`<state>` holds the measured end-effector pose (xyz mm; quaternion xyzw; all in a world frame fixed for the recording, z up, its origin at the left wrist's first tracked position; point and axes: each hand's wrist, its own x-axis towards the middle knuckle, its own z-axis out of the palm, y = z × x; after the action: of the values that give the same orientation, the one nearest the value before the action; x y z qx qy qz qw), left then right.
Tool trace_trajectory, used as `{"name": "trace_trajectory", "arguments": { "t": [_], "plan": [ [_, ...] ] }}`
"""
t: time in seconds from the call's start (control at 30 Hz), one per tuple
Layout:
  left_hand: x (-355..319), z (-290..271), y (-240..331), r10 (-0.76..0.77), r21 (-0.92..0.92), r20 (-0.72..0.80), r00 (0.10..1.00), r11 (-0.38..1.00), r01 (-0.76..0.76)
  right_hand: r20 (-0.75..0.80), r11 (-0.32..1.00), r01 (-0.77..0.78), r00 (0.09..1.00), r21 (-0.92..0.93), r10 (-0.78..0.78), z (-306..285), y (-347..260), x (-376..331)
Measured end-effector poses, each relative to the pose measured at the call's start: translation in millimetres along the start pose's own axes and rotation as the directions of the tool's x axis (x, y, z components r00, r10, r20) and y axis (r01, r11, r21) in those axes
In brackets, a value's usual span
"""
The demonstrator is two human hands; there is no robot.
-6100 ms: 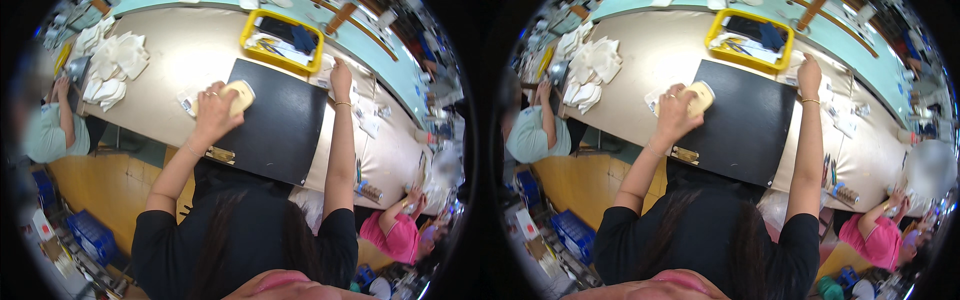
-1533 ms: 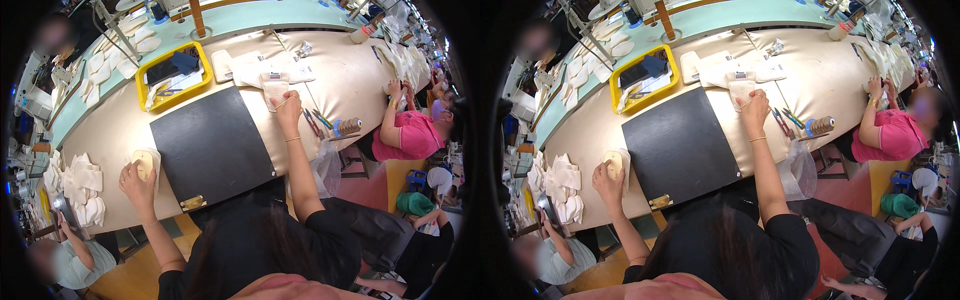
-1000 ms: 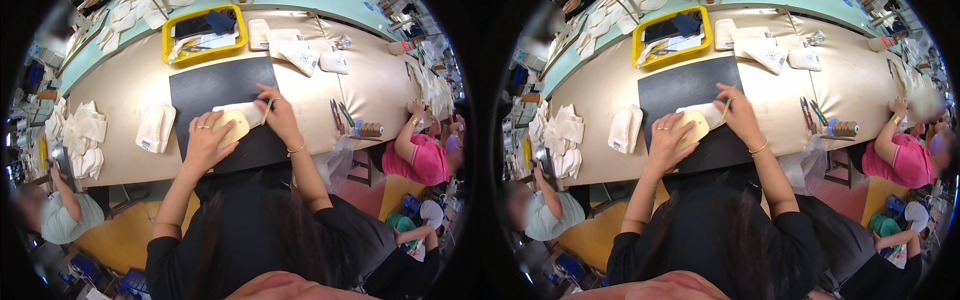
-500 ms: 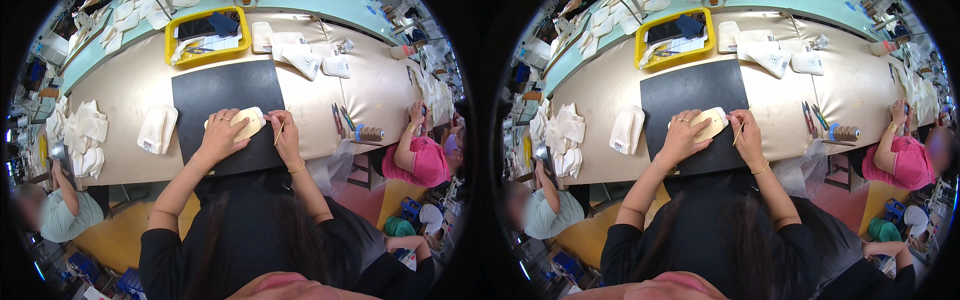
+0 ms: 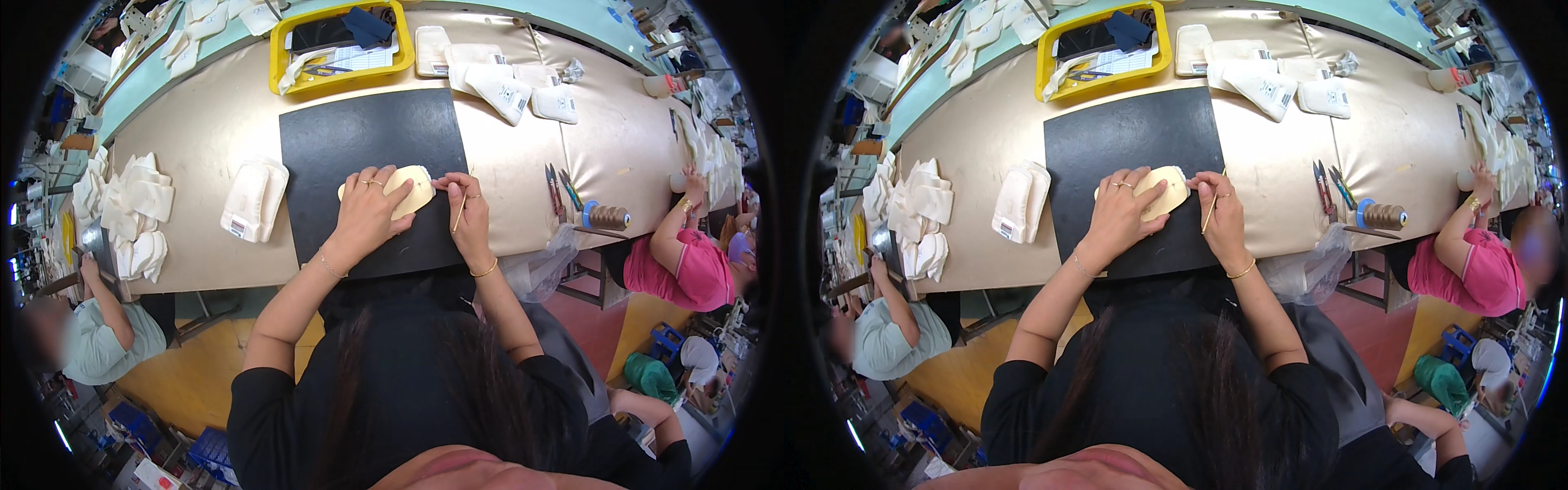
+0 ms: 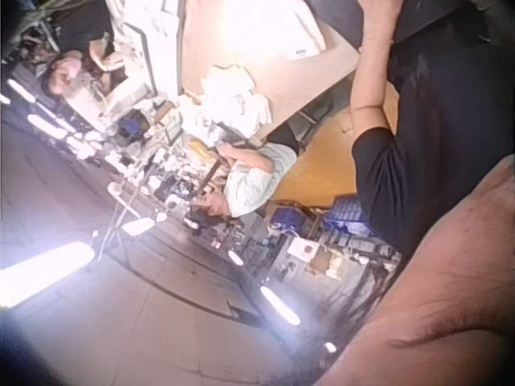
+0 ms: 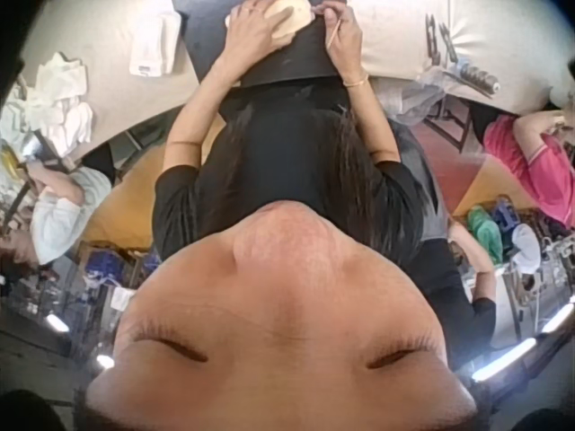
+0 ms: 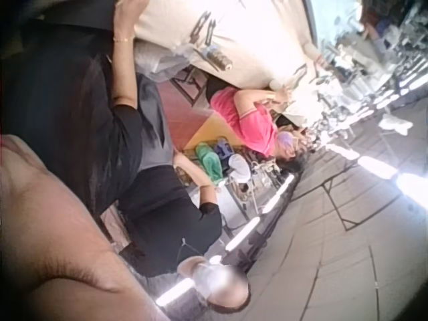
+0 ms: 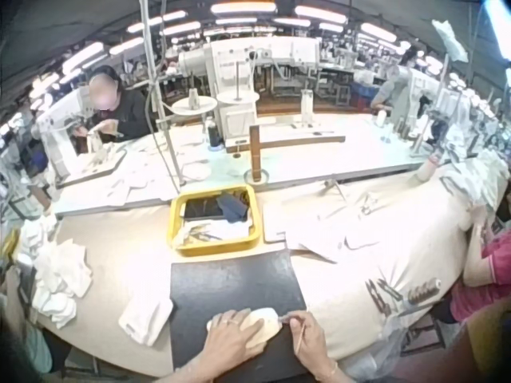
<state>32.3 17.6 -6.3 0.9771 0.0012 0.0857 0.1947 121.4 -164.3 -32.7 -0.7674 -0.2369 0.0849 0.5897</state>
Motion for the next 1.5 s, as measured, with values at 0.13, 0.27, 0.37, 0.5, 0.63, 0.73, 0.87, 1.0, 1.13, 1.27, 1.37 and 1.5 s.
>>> {"name": "trace_trajectory", "arguments": {
  "t": [0.13,0.27,0.37,0.5,0.63,0.73,0.87,1.0,1.13,1.27,1.37,1.5],
  "plan": [
    [1.4,-2.3,1.0,-0.008,0.005,0.032,0.999,1.0,0.008,-0.053,0.997,-0.018,0.998,0.081,0.022,-4.0,-9.7,9.3],
    [1.4,-4.0,7.0,-0.027,0.059,0.034,0.999,0.998,0.024,0.019,0.989,0.075,0.997,-0.131,-0.073,-8.0,-21.1,27.7],
    [1.2,-3.9,13.3,-0.064,0.13,0.068,0.996,0.99,0.055,0.104,0.983,-0.017,0.994,-0.182,0.037,0.0,-26.9,37.7],
    [1.4,-3.3,16.5,-0.094,0.146,0.086,0.992,0.986,0.081,0.194,0.932,0.104,0.98,-0.347,-0.037,6.4,-26.1,44.6],
    [1.9,-2.9,16.5,-0.098,0.135,0.084,0.992,0.987,0.086,0.236,0.89,0.239,0.959,-0.388,-0.155,10.5,-22.4,45.8],
    [2.9,-3.7,16.6,-0.099,0.143,0.107,0.989,0.986,0.084,0.297,0.849,0.315,0.934,-0.425,-0.198,10.4,-22.3,47.4],
    [3.7,-5.6,17.3,-0.096,0.143,0.109,0.989,0.986,0.08,0.41,0.826,0.39,0.886,-0.407,-0.217,1.1,-24.8,50.1],
    [4.6,-5.9,17.8,-0.093,0.14,0.109,0.99,0.987,0.077,0.371,0.83,0.325,0.916,-0.454,-0.155,1.1,-25.1,48.1],
    [4.6,-5.3,17.0,-0.091,0.135,0.112,0.99,0.988,0.075,0.289,0.797,0.287,0.946,-0.531,-0.149,10.6,-23.6,42.6],
    [3.5,-5.0,17.3,-0.096,0.139,0.11,0.989,0.987,0.08,0.255,0.805,0.392,0.917,-0.446,-0.306,15.8,-22.5,35.4],
    [4.4,-4.2,17.7,-0.101,0.128,0.113,0.988,0.988,0.086,0.241,0.816,0.374,0.925,-0.44,-0.294,13.4,-20.8,35.9],
    [2.8,-2.6,18.6,-0.089,0.138,0.085,0.992,0.987,0.077,0.148,0.895,0.274,0.96,-0.351,-0.236,13.9,-19.6,44.4]
  ]
}}
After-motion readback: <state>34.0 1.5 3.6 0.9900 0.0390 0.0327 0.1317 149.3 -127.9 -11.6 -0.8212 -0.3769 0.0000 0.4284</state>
